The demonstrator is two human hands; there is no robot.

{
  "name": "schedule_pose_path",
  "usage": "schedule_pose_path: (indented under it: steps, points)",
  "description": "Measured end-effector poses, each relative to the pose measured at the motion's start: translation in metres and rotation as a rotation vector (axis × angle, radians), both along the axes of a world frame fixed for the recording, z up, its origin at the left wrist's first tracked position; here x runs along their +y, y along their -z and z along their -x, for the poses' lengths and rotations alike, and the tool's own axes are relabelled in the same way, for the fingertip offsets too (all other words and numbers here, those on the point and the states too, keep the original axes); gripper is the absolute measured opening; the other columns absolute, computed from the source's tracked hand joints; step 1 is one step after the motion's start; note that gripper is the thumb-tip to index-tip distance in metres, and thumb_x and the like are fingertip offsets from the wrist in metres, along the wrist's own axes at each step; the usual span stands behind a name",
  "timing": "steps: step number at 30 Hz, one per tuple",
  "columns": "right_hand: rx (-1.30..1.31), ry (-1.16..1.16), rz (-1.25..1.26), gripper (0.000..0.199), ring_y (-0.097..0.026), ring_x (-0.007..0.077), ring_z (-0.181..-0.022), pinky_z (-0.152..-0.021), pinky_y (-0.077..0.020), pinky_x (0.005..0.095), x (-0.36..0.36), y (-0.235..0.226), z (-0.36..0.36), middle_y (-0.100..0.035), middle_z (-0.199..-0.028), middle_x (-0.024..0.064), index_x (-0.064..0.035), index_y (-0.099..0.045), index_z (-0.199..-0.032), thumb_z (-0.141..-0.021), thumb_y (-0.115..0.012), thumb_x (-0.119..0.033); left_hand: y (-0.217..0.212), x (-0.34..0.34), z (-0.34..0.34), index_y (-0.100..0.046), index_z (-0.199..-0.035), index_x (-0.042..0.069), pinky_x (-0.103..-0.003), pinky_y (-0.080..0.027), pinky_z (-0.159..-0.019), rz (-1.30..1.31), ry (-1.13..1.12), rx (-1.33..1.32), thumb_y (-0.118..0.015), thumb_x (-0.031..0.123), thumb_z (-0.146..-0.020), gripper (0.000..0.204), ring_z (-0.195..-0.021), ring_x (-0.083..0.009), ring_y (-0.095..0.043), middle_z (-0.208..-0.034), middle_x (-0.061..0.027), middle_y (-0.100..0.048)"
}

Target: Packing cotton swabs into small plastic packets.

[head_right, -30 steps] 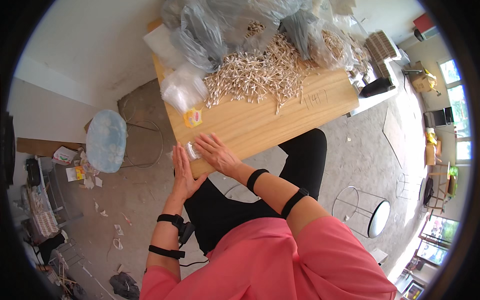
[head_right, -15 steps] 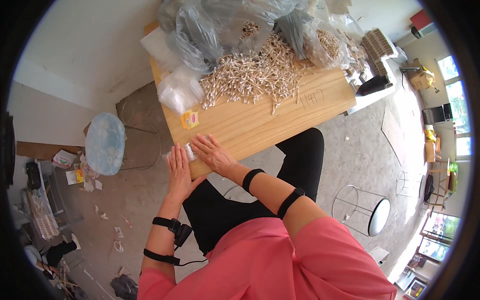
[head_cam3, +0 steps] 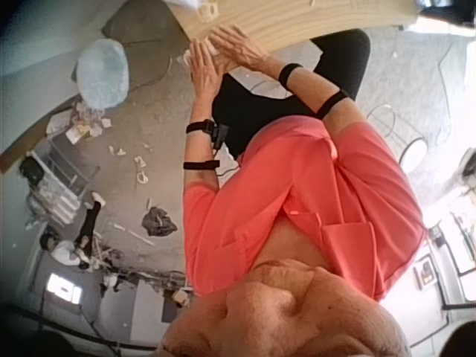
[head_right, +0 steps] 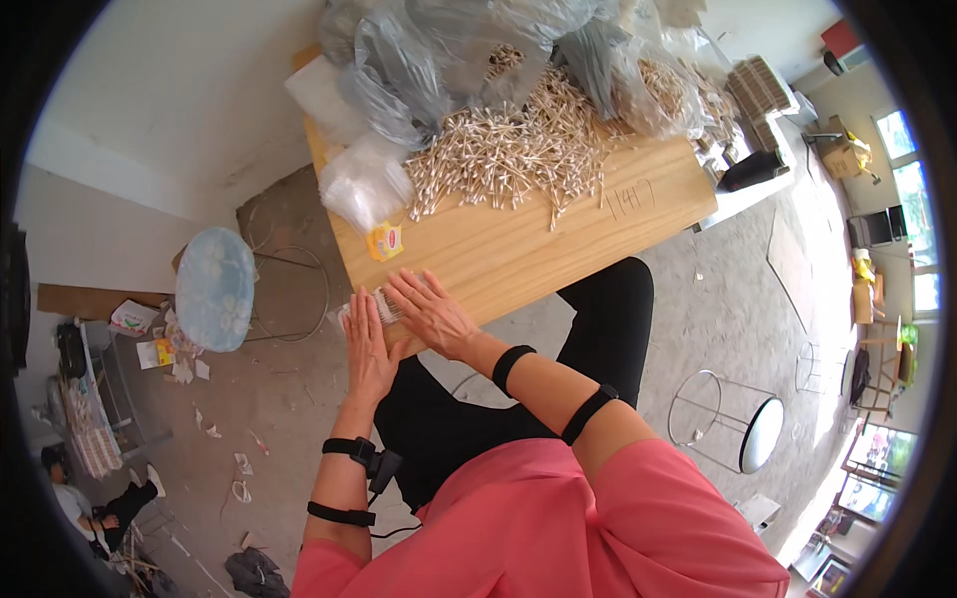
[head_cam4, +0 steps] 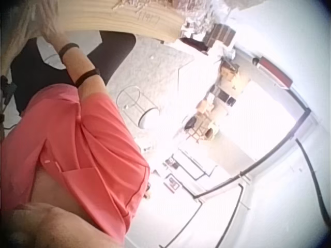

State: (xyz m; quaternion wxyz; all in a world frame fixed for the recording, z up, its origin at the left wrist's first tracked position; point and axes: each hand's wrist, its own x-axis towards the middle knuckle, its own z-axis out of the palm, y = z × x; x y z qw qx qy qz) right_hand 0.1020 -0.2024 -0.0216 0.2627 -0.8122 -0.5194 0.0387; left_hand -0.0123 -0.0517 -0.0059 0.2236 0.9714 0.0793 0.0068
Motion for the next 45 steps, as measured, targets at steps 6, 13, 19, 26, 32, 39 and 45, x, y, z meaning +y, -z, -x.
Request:
schedule_pose_path:
  steps: [6,13,19,26,32,39,45]
  points:
    - [-0.042,0.06,0.022,0.057,-0.019,0.0291,-0.152,-0.123,-0.0137,0.0491,0.007,-0.003,-0.002,-0.031,-0.16,0.0137,-0.0038,-0.036,-0.15,-0.099,-0.052,-0.023,0.006,0.01,0.003,-0.009,-0.158,0.001,-0.054,-0.01,-0.123,0.121,0.059,-0.059,-0.069,0.021,-0.089,0.094,-0.153,-0.0385,-0.01,-0.165,-0.0214,-0.01]
    - [-0.08,0.059,0.126,0.056,-0.018,0.0261,-0.153,-0.124,-0.0125,0.0471,0.008,0.002,0.0,-0.032,-0.16,0.0101,-0.006,-0.036,-0.151,-0.101,-0.05,-0.025,0.011,0.011,0.006,-0.005,-0.158,0.001,-0.055,-0.007,-0.123,0.205,0.078,-0.089,-0.066,0.018,-0.09,0.093,-0.153,-0.0401,-0.008,-0.165,-0.0222,-0.007]
    - [-0.053,0.059,0.135,0.056,-0.017,0.0257,-0.153,-0.124,-0.0124,0.0475,0.008,-0.001,-0.001,-0.03,-0.161,0.0097,-0.0058,-0.036,-0.151,-0.101,-0.05,-0.026,0.016,0.016,0.007,-0.001,-0.159,0.002,-0.054,-0.004,-0.123,0.252,0.107,-0.088,-0.061,0.024,-0.093,0.092,-0.153,-0.0402,-0.004,-0.166,-0.0221,-0.003]
    - [-0.08,0.058,0.14,0.057,-0.017,0.0263,-0.153,-0.124,-0.0106,0.0482,0.014,0.004,-0.001,-0.029,-0.161,0.0102,-0.0048,-0.036,-0.151,-0.1,-0.051,-0.024,0.007,0.017,0.007,-0.006,-0.159,0.003,-0.055,-0.006,-0.123,0.194,0.129,-0.101,-0.064,0.023,-0.092,0.09,-0.153,-0.0406,-0.007,-0.166,-0.0203,-0.006]
    - [0.194,0.272,-0.374,0.052,-0.034,0.0333,-0.146,-0.121,-0.024,0.0485,0.003,0.005,-0.012,-0.045,-0.151,0.0153,-0.0028,-0.045,-0.145,-0.094,-0.052,-0.001,-0.003,0.017,0.004,-0.024,-0.156,0.003,-0.061,-0.007,-0.12,0.122,-0.051,-0.22,-0.064,0.023,-0.091,0.079,-0.152,-0.0394,-0.013,-0.164,-0.0178,-0.02]
    - [0.412,0.148,-0.277,0.053,-0.044,0.0381,-0.138,-0.113,-0.0384,0.0461,-0.002,-0.014,-0.035,-0.053,-0.141,0.0193,-0.0034,-0.052,-0.138,-0.086,-0.053,0.008,-0.026,-0.006,-0.01,-0.022,-0.155,0.0,-0.061,-0.003,-0.12,-0.012,0.044,-0.113,-0.065,0.025,-0.092,0.08,-0.152,-0.0372,-0.014,-0.163,-0.0169,-0.021]
    - [0.234,0.104,-0.226,0.05,-0.041,0.0362,-0.14,-0.114,-0.0372,0.0475,-0.017,-0.014,-0.032,-0.05,-0.145,0.0189,-0.0029,-0.053,-0.137,-0.087,-0.056,0.002,-0.021,-0.009,-0.015,-0.02,-0.155,-0.001,-0.061,0.0,-0.12,-0.061,0.009,0.006,-0.074,0.028,-0.085,0.094,-0.153,-0.0366,-0.011,-0.164,-0.0172,-0.019]
